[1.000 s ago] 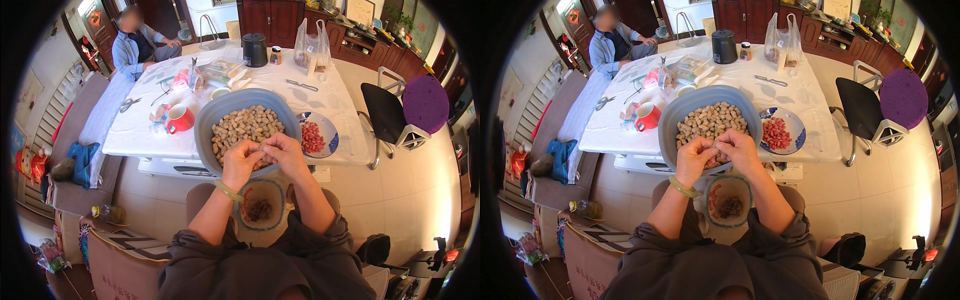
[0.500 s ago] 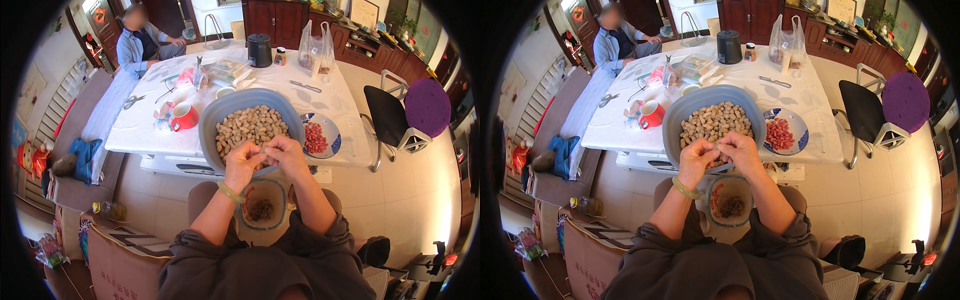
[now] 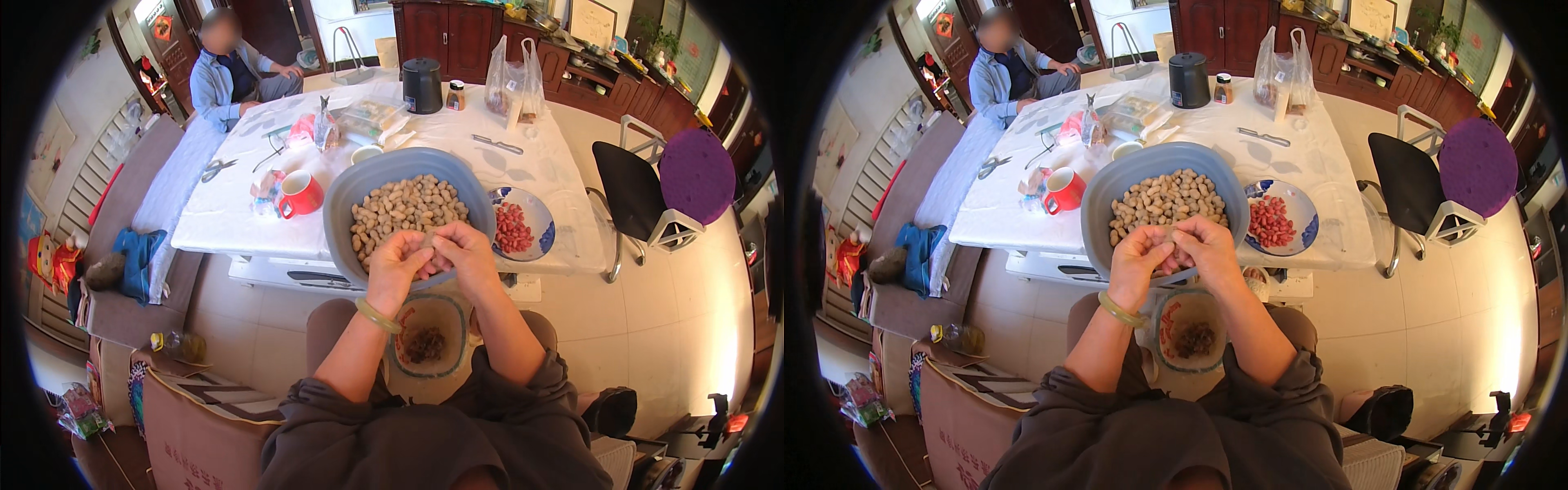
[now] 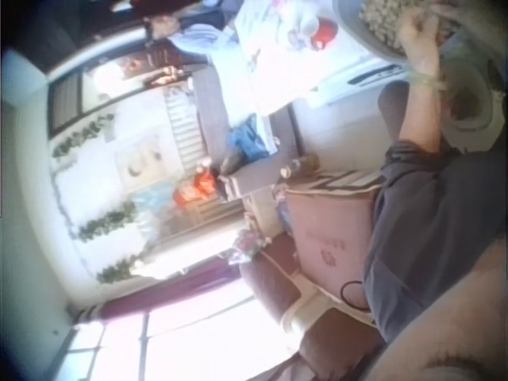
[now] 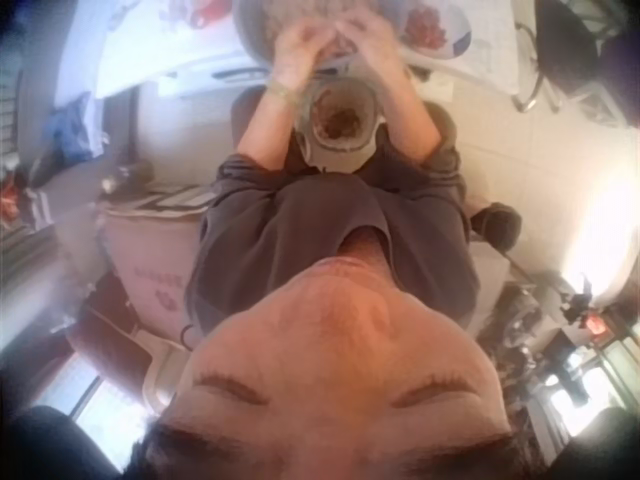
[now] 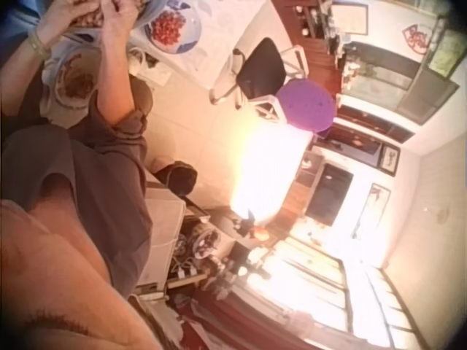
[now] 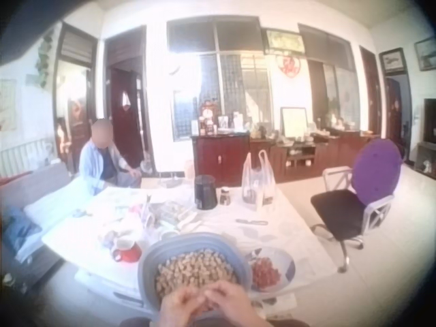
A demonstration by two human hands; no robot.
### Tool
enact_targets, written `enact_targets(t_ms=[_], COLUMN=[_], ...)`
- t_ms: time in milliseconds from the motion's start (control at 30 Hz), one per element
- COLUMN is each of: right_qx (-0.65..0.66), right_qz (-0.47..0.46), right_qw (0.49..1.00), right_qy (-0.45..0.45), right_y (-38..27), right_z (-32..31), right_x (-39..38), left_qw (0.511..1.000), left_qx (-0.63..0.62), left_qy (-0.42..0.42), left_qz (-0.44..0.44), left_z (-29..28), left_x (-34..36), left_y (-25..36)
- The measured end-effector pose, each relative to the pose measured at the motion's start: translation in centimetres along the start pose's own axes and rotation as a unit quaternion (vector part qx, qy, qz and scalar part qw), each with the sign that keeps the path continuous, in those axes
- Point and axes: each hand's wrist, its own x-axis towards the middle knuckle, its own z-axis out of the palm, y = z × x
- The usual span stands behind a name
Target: The person sits at a table and repeatedly picks peanuts from a large blue bowl, peels them by hand, and places the kernels into a small plate while discarding shells into a container below. The process continues throughout the clip with consistent hand movements and separation of shells from kernels.
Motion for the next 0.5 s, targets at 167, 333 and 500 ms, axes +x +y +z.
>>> enact_targets(t_ms=[167, 333, 500], right_qx=[-0.02, -0.058, -0.306], right_qz=[0.036, 0.029, -0.102], right_qw=[0.999, 0.997, 0.946], right_qy=[-0.02, -0.031, -0.024], right_y=[-0.5, -0.7, 0.2], right_z=[-1.0, 0.2, 0.0], right_x=[0.3, -0.2, -0.1], left_qw=[0.999, 0.998, 0.998], left_qx=[0.028, 0.053, 0.044], left_qy=[-0.032, -0.035, -0.045], left_qz=[0.01, 0.025, 0.009], left_z=[-0.2, -0.3, -0.5], left_x=[0.0, -0.1, -0.2], left_y=[0.3, -0.3, 0.2])
